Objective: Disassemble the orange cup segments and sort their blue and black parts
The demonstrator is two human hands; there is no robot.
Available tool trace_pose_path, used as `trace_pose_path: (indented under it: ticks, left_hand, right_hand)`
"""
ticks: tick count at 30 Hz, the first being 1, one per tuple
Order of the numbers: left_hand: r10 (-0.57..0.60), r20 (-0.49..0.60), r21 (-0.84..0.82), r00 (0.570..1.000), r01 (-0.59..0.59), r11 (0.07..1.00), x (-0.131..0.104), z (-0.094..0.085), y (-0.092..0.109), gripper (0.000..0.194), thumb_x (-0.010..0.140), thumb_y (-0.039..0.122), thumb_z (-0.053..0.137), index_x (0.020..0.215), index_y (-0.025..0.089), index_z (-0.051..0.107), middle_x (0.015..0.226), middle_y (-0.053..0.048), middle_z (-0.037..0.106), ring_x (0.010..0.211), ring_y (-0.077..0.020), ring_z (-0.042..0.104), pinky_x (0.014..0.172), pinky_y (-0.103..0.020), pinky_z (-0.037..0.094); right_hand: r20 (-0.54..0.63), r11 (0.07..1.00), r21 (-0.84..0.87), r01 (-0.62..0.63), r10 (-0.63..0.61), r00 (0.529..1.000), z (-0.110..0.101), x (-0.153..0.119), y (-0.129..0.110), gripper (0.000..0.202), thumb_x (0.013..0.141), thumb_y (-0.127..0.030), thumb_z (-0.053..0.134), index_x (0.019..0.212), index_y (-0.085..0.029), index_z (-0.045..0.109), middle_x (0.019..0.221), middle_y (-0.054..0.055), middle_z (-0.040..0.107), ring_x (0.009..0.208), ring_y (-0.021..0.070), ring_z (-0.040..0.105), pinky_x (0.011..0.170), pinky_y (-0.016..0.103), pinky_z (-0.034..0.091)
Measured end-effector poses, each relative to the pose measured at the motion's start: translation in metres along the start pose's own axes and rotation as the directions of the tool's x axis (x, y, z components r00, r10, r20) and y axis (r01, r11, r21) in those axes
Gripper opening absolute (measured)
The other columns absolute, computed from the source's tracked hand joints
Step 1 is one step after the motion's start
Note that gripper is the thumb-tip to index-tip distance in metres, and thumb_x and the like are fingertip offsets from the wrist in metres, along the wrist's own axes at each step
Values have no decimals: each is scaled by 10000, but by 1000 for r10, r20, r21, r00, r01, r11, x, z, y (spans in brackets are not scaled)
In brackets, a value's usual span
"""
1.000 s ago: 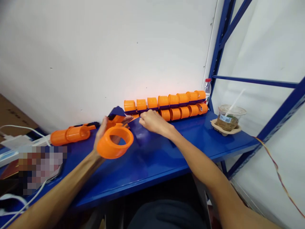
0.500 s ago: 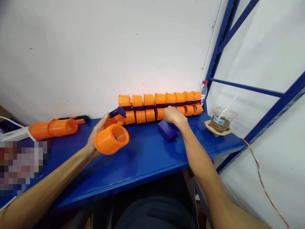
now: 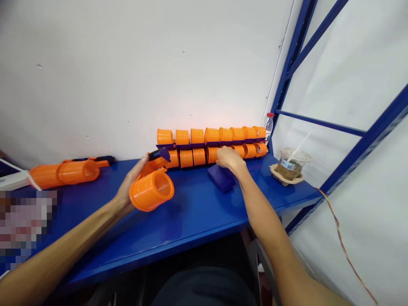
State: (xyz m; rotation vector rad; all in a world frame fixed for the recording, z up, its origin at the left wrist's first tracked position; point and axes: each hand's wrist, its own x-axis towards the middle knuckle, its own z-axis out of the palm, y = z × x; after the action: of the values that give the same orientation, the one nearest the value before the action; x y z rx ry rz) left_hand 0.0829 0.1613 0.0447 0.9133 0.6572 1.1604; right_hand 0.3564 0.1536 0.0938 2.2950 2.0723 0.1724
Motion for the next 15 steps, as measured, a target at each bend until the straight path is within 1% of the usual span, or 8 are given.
trace_pose_path:
  ticks: [2,4,6,8,10,11,12,15]
  left_hand:
    - [36,-13,11,999,-36,999,3,-2,-4,465,845,556,779,1067,150,730,882,-62,764,604,-158,674,546,-254,535]
    - [84,-36,27,996,-84,996,7,-5,-8,492,818,566,801,1083,156,737,920,-71,776,644,-166,688,559,-251,532]
    - [125,-73,49,990,-121,991,11,-7,-11,491,821,574,794,1073,154,755,963,-82,790,715,-177,712,616,-253,545]
    - [145,-112,77,983,-136,988,15,-10,-12,482,837,584,770,1059,155,774,1002,-94,801,790,-202,737,668,-267,555]
    - [148,-131,101,980,-136,986,17,-12,-13,496,839,600,759,1059,156,783,1010,-104,806,831,-230,751,695,-290,561]
    - [149,-127,109,981,-136,985,17,-12,-13,512,834,611,759,1057,151,784,1002,-110,806,847,-243,754,708,-301,564]
    - [156,-118,118,981,-142,983,17,-13,-13,528,823,621,765,1050,146,783,989,-114,806,862,-252,755,720,-308,566]
    - [195,-79,129,978,-184,974,19,-13,-16,562,789,654,785,1021,143,770,948,-114,796,876,-252,749,734,-306,567]
  right_hand:
    - [-122,999,41,18,-13,992,-3,-1,-4,264,956,-214,570,1055,-84,777,1107,241,763,1031,338,736,818,355,509]
    - [-317,983,158,93,-39,948,-8,-6,-13,301,999,-257,502,956,-117,765,973,182,772,948,295,730,816,350,501]
    - [-504,901,315,299,-108,857,-14,-18,-28,316,1020,-286,461,986,-146,742,931,127,765,908,252,716,825,341,512]
    - [-605,715,389,580,-277,747,-18,-35,-47,287,989,-294,527,1192,-180,695,1102,106,760,1011,241,706,881,354,538]
    - [-585,543,347,765,-512,629,-17,-52,-66,547,909,-301,665,1440,-229,556,1378,114,672,1231,269,643,1007,415,532]
    - [-543,512,296,807,-605,583,-15,-59,-76,684,870,-290,715,1512,-244,484,1477,124,607,1321,288,588,1066,454,510]
    - [-492,519,231,823,-668,559,-12,-64,-85,769,845,-266,741,1551,-244,438,1533,140,556,1379,307,540,1110,492,484]
    - [-374,623,18,782,-722,583,-1,-68,-104,749,813,-161,724,1518,-166,471,1471,202,577,1356,360,531,1116,565,469]
